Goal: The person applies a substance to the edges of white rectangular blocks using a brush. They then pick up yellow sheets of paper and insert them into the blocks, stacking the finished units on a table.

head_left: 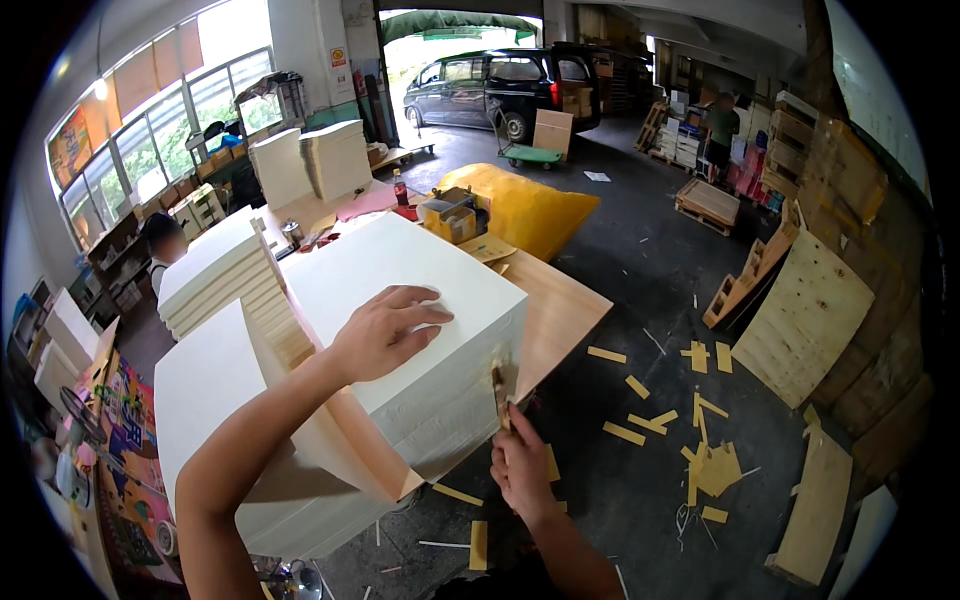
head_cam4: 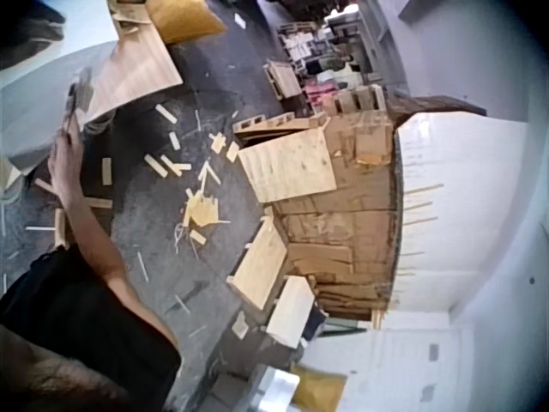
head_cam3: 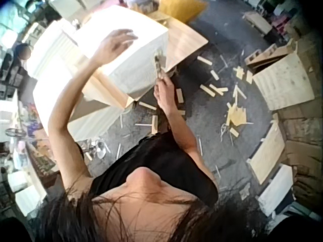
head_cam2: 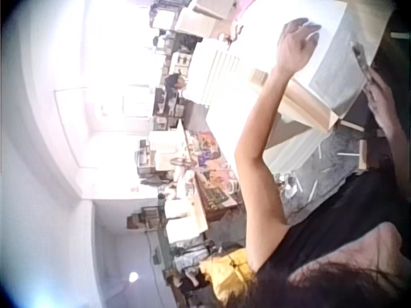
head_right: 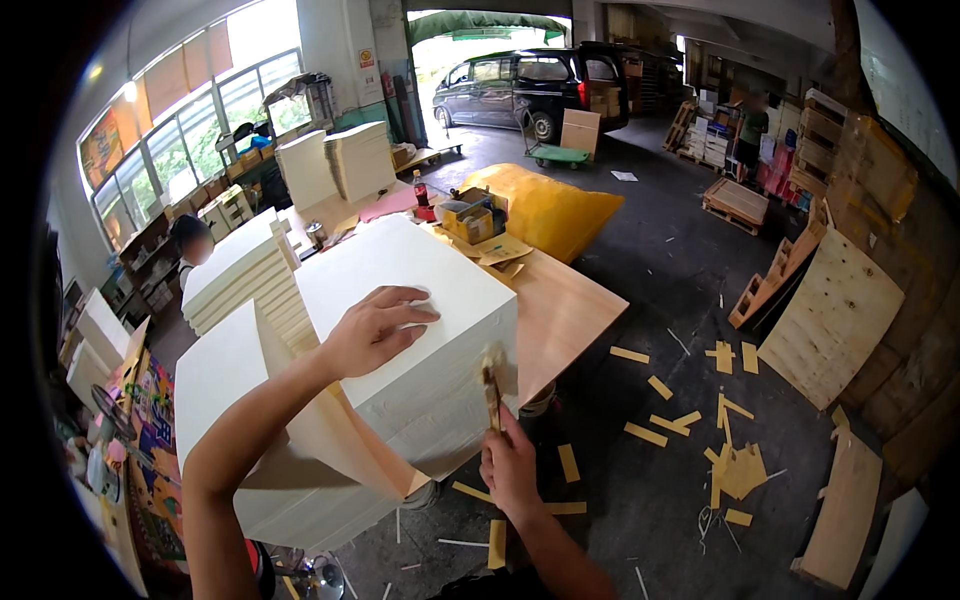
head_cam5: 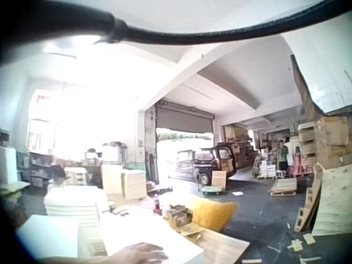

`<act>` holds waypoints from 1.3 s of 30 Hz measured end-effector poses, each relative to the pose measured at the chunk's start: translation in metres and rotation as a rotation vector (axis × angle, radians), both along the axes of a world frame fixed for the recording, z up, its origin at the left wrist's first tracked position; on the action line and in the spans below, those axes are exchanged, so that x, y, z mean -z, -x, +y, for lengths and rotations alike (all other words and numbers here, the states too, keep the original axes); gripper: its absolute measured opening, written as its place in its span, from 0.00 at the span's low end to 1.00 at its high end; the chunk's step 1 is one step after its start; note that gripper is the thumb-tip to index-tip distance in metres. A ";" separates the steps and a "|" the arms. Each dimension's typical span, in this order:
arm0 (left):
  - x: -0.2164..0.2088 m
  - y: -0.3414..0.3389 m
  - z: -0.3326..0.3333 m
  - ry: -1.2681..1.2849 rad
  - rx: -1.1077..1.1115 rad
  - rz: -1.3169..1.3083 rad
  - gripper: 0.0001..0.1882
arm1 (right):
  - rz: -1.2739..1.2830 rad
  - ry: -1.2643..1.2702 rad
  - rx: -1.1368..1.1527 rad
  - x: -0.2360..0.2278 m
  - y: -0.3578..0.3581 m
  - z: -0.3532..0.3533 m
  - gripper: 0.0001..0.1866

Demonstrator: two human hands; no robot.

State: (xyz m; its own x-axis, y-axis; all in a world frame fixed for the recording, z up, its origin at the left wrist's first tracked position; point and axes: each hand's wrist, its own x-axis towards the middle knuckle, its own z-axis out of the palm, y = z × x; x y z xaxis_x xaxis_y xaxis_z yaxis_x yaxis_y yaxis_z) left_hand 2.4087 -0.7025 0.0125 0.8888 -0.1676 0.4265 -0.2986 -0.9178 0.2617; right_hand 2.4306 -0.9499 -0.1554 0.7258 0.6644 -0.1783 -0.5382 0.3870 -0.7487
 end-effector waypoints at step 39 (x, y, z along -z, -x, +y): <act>0.003 -0.001 0.001 -0.075 -0.025 -0.002 0.14 | -0.963 0.439 0.177 -0.021 0.009 -0.018 0.33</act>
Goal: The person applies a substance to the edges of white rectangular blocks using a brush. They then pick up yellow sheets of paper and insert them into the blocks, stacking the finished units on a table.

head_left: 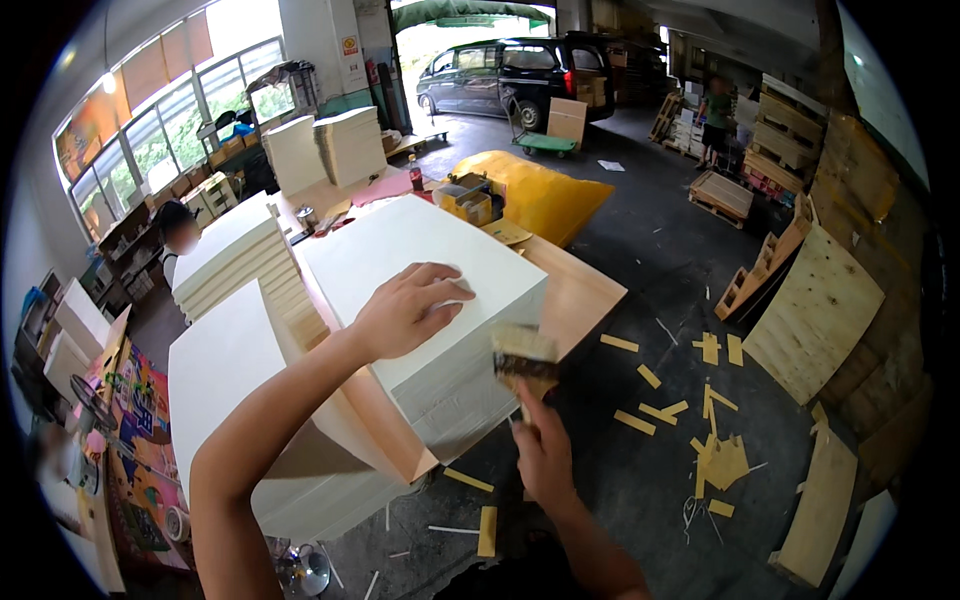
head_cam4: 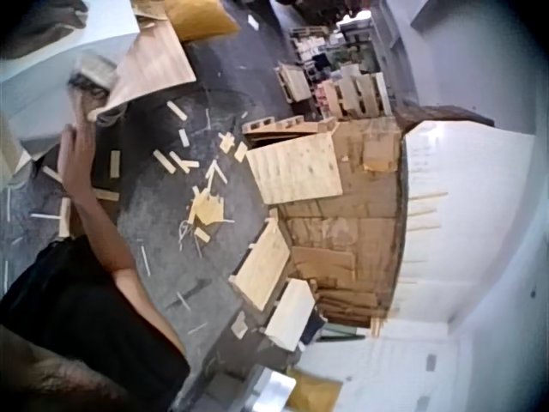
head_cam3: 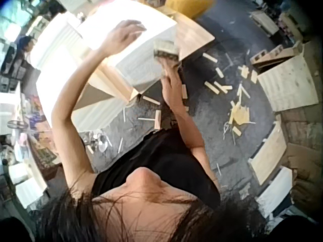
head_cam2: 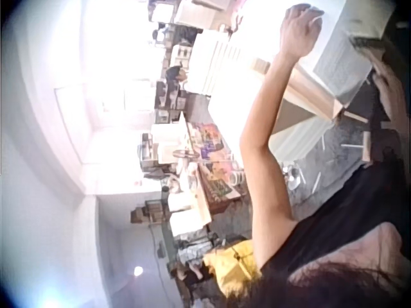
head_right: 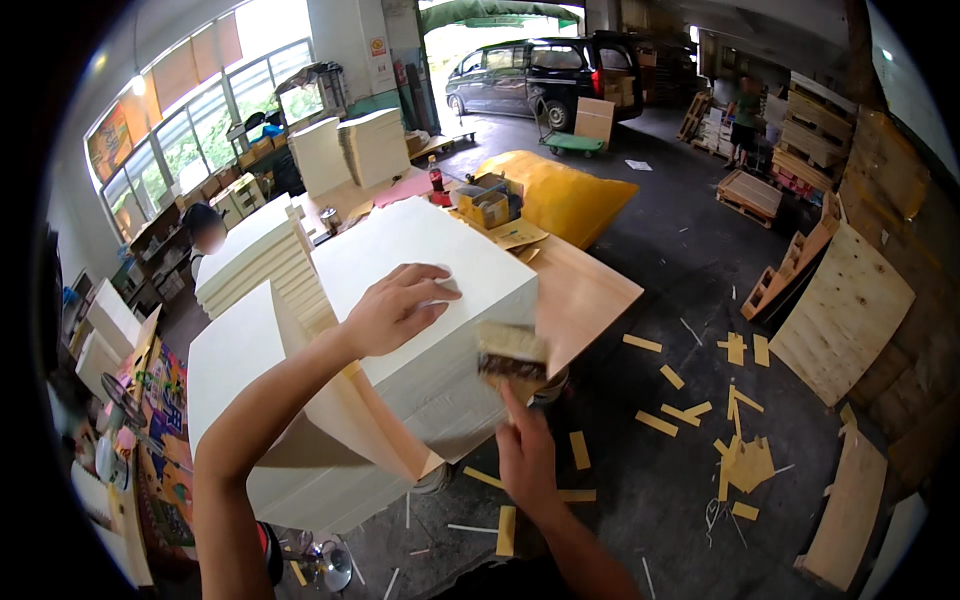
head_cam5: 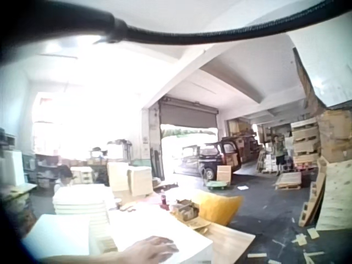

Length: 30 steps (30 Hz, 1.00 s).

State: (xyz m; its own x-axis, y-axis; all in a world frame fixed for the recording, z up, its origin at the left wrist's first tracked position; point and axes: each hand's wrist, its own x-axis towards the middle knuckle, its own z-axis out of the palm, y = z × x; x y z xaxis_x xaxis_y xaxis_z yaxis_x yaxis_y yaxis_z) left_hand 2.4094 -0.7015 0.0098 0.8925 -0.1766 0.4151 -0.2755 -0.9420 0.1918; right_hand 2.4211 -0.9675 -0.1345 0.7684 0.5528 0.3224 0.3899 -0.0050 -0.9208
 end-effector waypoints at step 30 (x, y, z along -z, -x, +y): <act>-0.008 -0.007 -0.013 -0.005 -0.013 -0.011 0.14 | -0.229 0.292 -0.294 0.153 0.065 0.014 0.34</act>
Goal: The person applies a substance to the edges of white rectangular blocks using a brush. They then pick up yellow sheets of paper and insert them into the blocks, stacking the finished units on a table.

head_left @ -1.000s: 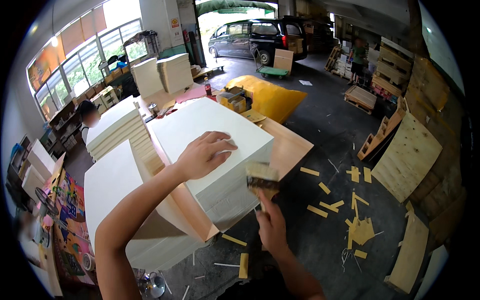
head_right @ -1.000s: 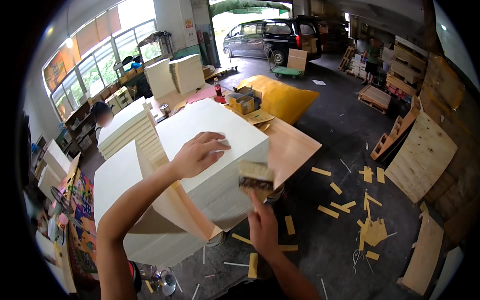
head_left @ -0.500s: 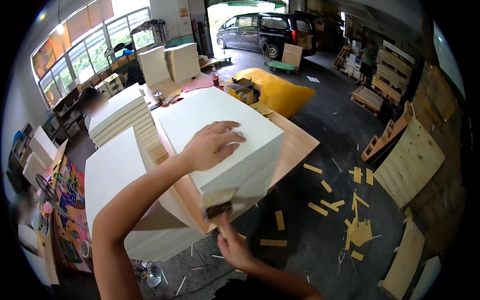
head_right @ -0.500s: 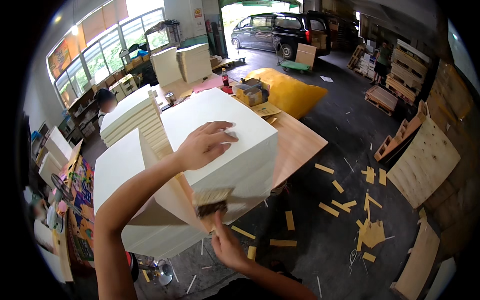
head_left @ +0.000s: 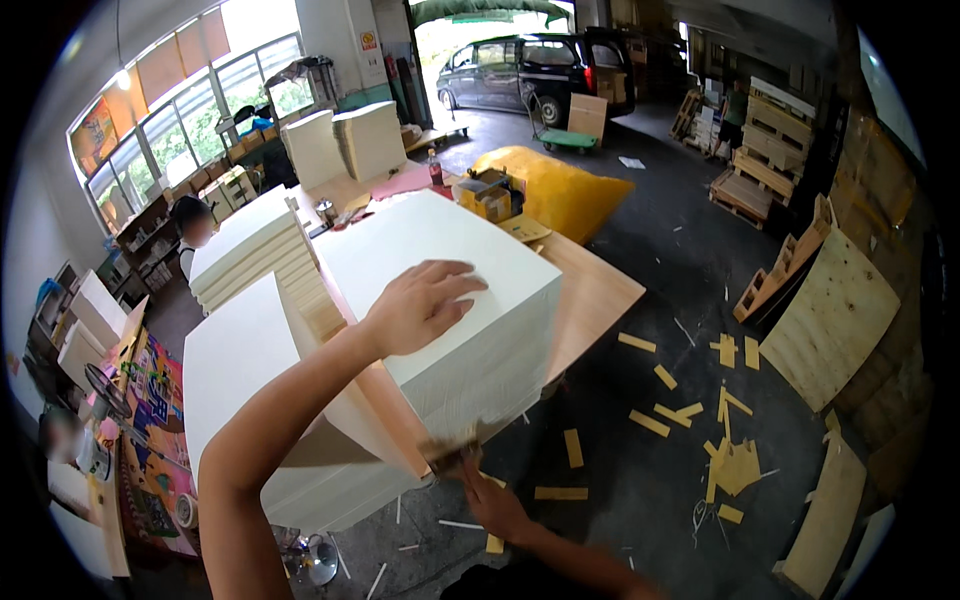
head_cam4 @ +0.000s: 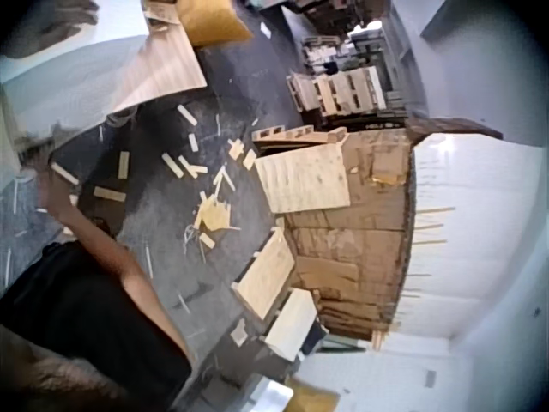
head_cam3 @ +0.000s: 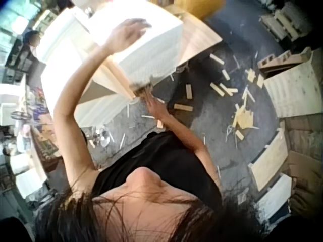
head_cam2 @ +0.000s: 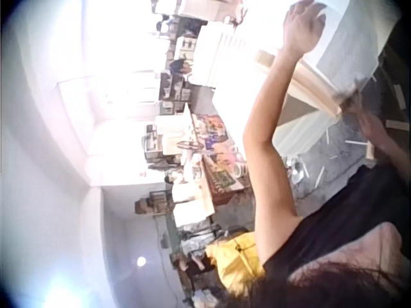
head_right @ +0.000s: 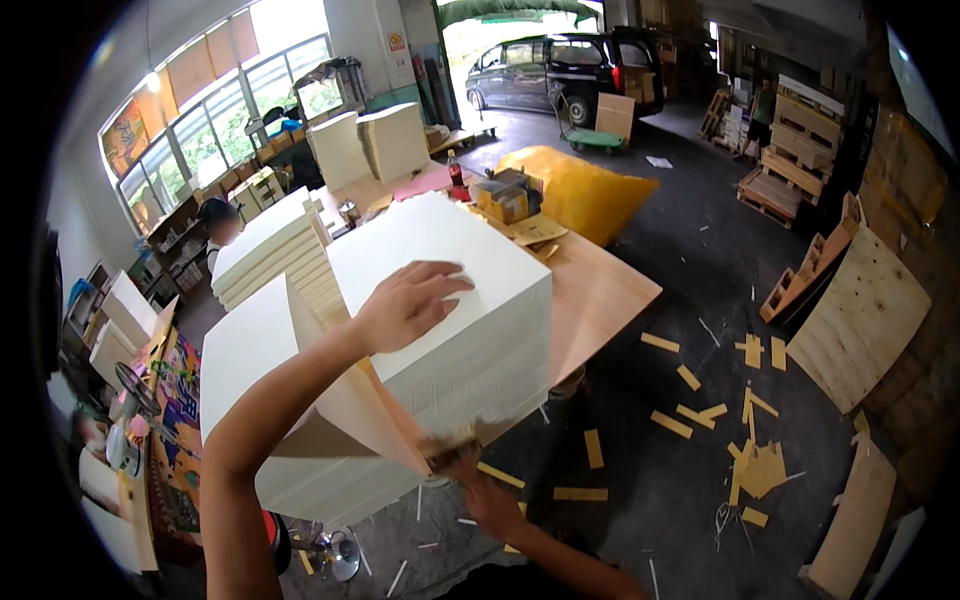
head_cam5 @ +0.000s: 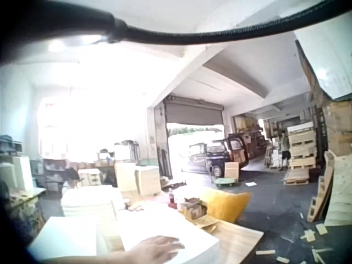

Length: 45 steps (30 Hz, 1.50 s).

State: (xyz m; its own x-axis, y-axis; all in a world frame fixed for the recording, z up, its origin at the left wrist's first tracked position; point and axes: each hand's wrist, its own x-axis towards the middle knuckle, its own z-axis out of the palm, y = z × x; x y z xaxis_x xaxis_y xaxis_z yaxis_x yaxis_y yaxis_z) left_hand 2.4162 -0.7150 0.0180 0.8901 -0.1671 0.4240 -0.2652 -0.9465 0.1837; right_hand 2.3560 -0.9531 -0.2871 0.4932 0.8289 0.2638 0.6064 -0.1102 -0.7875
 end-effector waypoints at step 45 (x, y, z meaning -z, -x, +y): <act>-0.005 -0.015 -0.016 -0.139 -0.109 0.001 0.19 | -0.425 -0.008 0.231 -0.140 -0.237 -0.035 0.15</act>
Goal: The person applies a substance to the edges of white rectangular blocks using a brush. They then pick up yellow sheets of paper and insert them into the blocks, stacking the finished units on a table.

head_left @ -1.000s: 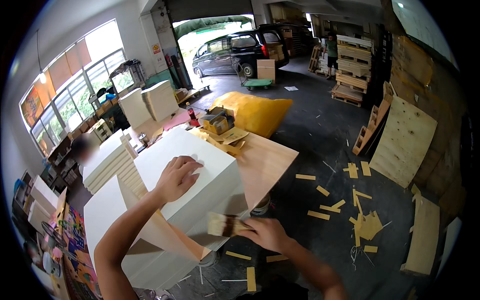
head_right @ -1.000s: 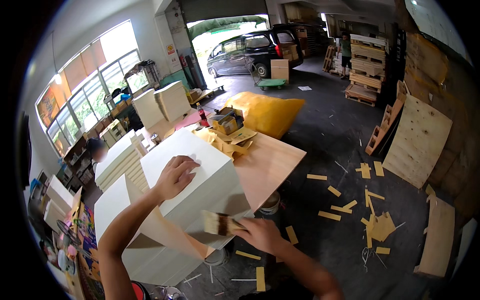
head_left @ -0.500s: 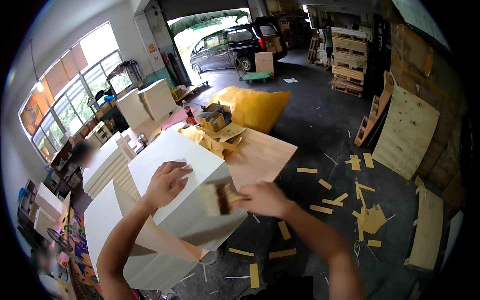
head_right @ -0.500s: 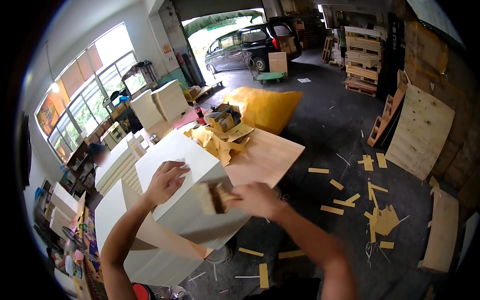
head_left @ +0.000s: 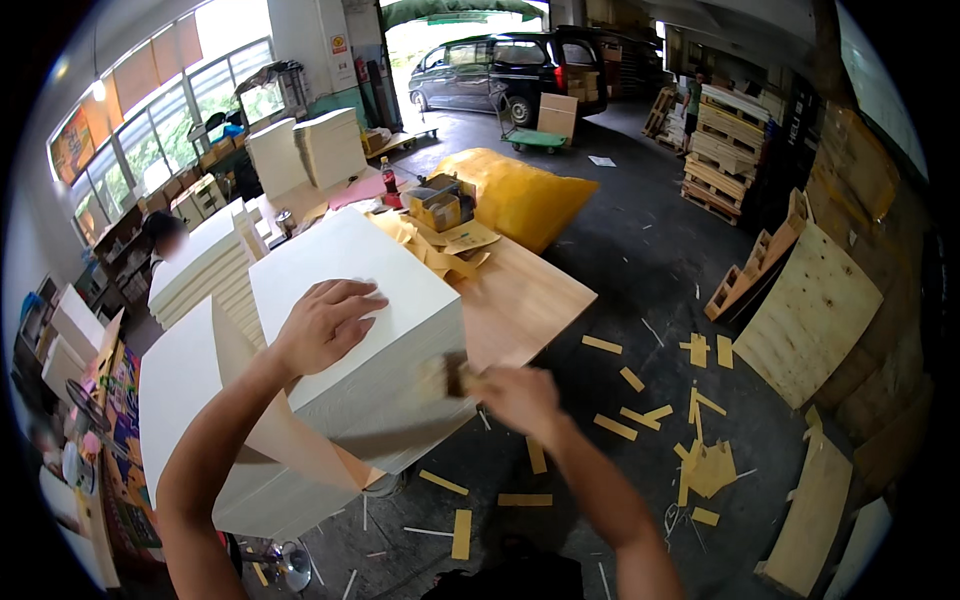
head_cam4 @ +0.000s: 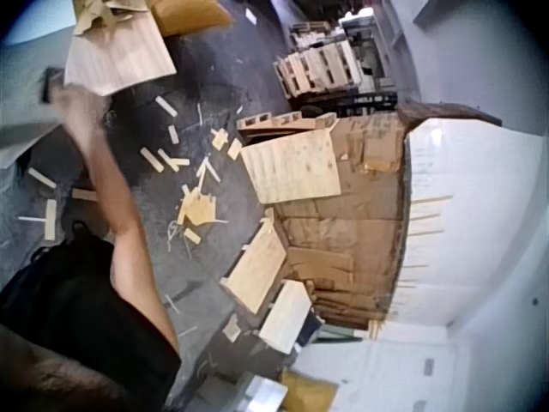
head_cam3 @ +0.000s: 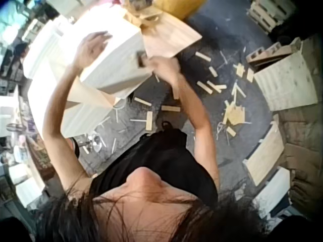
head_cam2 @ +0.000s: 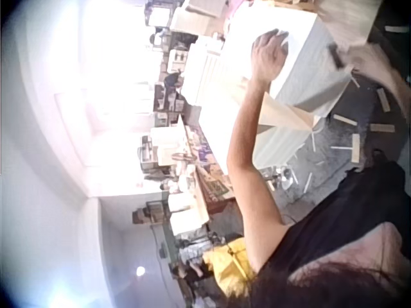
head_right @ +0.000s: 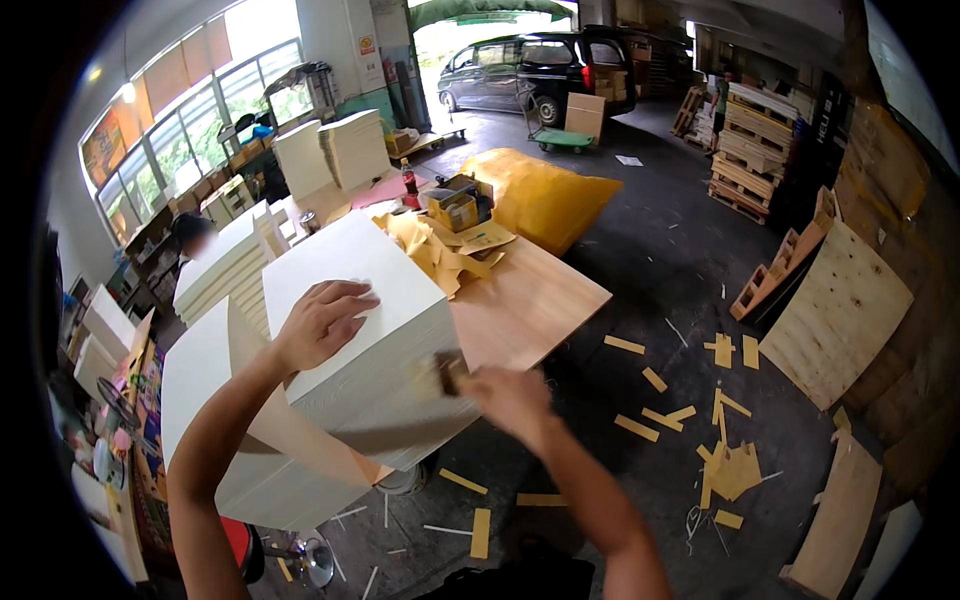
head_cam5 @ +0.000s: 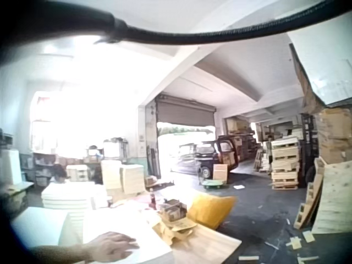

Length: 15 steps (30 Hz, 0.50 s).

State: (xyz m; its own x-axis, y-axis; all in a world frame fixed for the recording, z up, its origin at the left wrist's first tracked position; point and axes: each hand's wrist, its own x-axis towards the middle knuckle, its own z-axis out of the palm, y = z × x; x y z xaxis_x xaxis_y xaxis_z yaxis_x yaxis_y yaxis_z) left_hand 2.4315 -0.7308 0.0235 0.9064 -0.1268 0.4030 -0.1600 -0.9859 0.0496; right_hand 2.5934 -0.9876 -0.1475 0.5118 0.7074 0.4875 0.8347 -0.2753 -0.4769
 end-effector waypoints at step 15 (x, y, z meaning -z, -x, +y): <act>-0.001 0.008 0.005 0.015 -0.038 0.007 0.20 | 0.107 0.111 0.202 0.035 -0.047 -0.015 0.19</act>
